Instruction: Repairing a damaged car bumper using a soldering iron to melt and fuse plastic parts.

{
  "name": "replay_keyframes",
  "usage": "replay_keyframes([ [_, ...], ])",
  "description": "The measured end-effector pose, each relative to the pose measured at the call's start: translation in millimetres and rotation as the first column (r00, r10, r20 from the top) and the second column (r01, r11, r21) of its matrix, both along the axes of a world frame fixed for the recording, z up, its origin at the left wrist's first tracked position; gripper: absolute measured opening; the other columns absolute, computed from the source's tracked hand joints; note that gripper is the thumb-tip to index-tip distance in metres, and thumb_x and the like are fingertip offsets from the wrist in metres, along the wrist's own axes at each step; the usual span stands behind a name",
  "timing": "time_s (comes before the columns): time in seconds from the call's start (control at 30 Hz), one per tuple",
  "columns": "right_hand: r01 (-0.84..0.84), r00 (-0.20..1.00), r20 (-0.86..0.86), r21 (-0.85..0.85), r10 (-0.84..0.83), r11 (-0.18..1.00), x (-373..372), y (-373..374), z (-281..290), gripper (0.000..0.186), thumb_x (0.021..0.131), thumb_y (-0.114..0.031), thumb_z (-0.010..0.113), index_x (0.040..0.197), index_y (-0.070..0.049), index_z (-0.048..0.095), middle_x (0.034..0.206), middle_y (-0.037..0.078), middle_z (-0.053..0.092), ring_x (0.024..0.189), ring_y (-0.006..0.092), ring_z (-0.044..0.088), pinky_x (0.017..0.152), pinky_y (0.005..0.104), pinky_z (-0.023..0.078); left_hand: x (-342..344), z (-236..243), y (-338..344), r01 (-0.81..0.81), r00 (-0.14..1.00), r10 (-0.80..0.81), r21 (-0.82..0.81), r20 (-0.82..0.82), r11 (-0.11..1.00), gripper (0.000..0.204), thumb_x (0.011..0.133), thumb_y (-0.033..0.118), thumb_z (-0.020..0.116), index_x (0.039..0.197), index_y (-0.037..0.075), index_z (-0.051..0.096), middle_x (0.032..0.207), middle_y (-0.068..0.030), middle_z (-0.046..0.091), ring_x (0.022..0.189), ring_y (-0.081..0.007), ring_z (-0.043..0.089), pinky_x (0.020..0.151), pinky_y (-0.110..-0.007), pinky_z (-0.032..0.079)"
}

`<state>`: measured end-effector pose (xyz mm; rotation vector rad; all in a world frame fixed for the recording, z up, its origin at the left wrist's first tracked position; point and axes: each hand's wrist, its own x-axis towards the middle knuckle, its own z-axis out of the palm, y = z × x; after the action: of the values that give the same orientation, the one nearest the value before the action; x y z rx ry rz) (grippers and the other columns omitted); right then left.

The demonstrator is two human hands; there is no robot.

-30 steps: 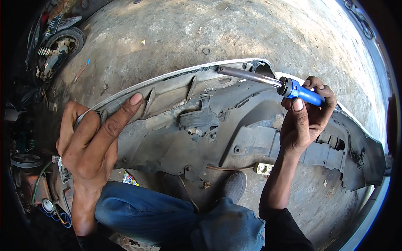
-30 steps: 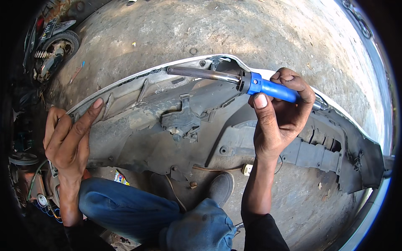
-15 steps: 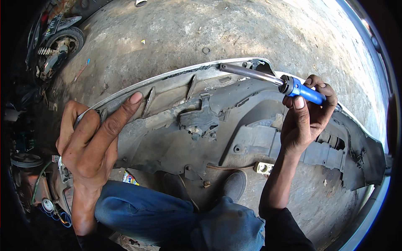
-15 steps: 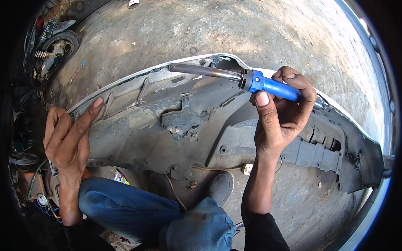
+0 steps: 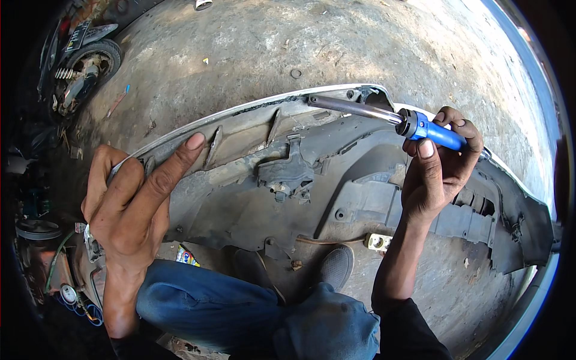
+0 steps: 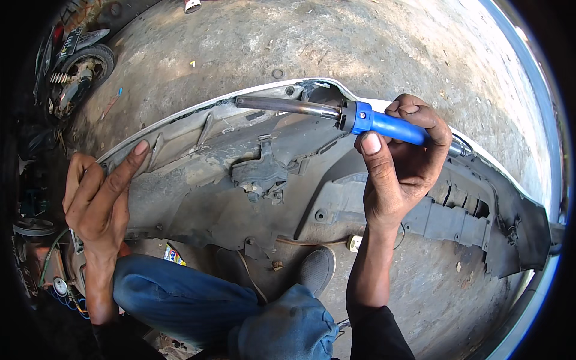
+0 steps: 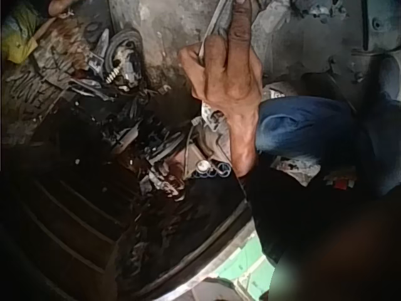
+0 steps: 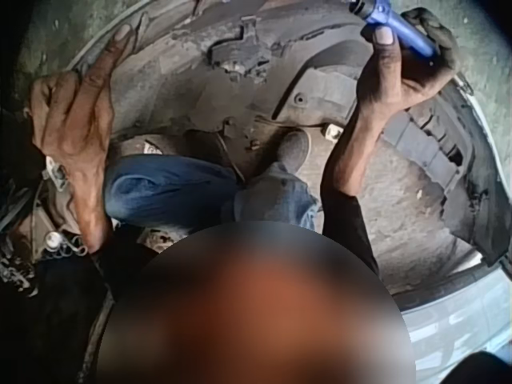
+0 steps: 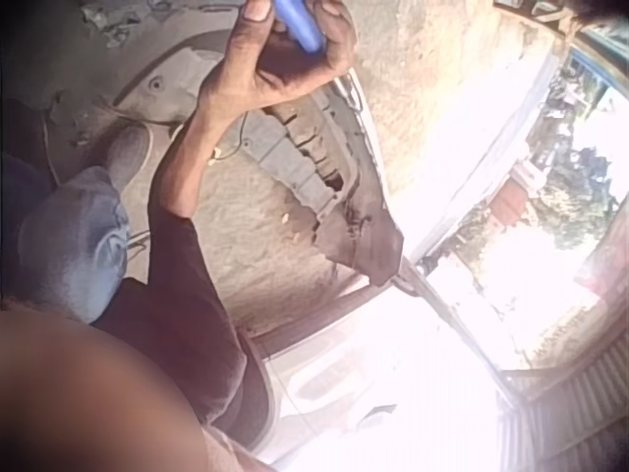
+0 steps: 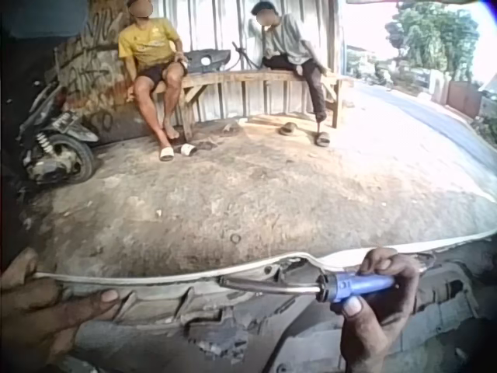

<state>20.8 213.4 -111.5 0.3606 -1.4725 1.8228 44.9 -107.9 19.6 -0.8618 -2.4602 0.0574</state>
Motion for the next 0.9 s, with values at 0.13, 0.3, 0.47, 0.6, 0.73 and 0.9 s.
replay_keyframes([
  [0.13,-0.036,0.999,-0.007,-0.015,0.036,0.999,2,5,0,0.049,0.086,0.004,0.067,0.13,-0.008,0.048,0.122,0.018,0.048,0.099,0.0175,0.057,0.07,0.0269,0.059,1,1,1,0.002,1.0,-0.002,-0.001,0.003,1.0,0.06,0.059,-0.008,0.076,0.116,0.012,0.077,0.071,-0.005,0.028,0.066,-0.0225,0.034,0.058,-0.037,0.034],
  [0.3,-0.021,1.0,-0.012,-0.008,0.021,1.0,0,0,0,0.049,0.086,0.004,0.067,0.129,-0.009,0.048,0.122,0.019,0.049,0.099,0.0172,0.057,0.069,0.0266,0.058,0,1,-2,0.0,1.0,0.0,-0.005,0.001,1.0,0.06,0.059,-0.009,0.076,0.116,0.011,0.077,0.072,-0.0052,0.028,0.067,-0.0227,0.035,0.058,-0.037,0.034],
  [0.47,-0.022,1.0,-0.01,-0.012,0.022,1.0,0,2,0,0.049,0.087,0.004,0.067,0.13,-0.009,0.048,0.123,0.019,0.048,0.098,0.0169,0.057,0.069,0.0266,0.057,0,0,0,0.01,1.0,-0.01,0.005,0.008,1.0,0.061,0.058,-0.009,0.075,0.116,0.011,0.077,0.072,-0.0051,0.029,0.067,-0.0228,0.035,0.058,-0.037,0.034],
  [0.6,-0.016,1.0,-0.007,-0.024,0.016,1.0,-1,-7,2,0.049,0.087,0.004,0.067,0.129,-0.008,0.048,0.124,0.019,0.048,0.097,0.017,0.057,0.069,0.0266,0.057,0,0,-1,-0.002,1.0,0.002,0.001,0.002,1.0,0.061,0.058,-0.009,0.075,0.116,0.011,0.077,0.072,-0.0053,0.029,0.067,-0.0229,0.035,0.058,-0.037,0.034],
  [0.73,-0.04,0.999,-0.004,-0.033,0.04,0.999,0,-7,3,0.048,0.087,0.004,0.067,0.129,-0.008,0.048,0.123,0.019,0.049,0.097,0.0172,0.057,0.068,0.0266,0.057,-4,-2,-3,0.023,0.999,-0.024,-0.013,-0.048,1.0,0.055,0.064,0.0,0.072,0.116,0.016,0.078,0.068,-0.0025,0.024,0.063,-0.0199,0.034,0.054,-0.034,0.035],
  [0.9,-0.018,1.0,-0.016,-0.015,0.017,1.0,0,-1,2,0.047,0.087,0.003,0.068,0.128,-0.008,0.049,0.123,0.019,0.049,0.098,0.0176,0.058,0.068,0.0273,0.057,-4,-2,-2,0.023,0.998,-0.024,-0.005,-0.05,1.0,0.055,0.064,0.0,0.071,0.116,0.016,0.078,0.068,-0.0026,0.024,0.063,-0.0202,0.034,0.054,-0.034,0.034],
])
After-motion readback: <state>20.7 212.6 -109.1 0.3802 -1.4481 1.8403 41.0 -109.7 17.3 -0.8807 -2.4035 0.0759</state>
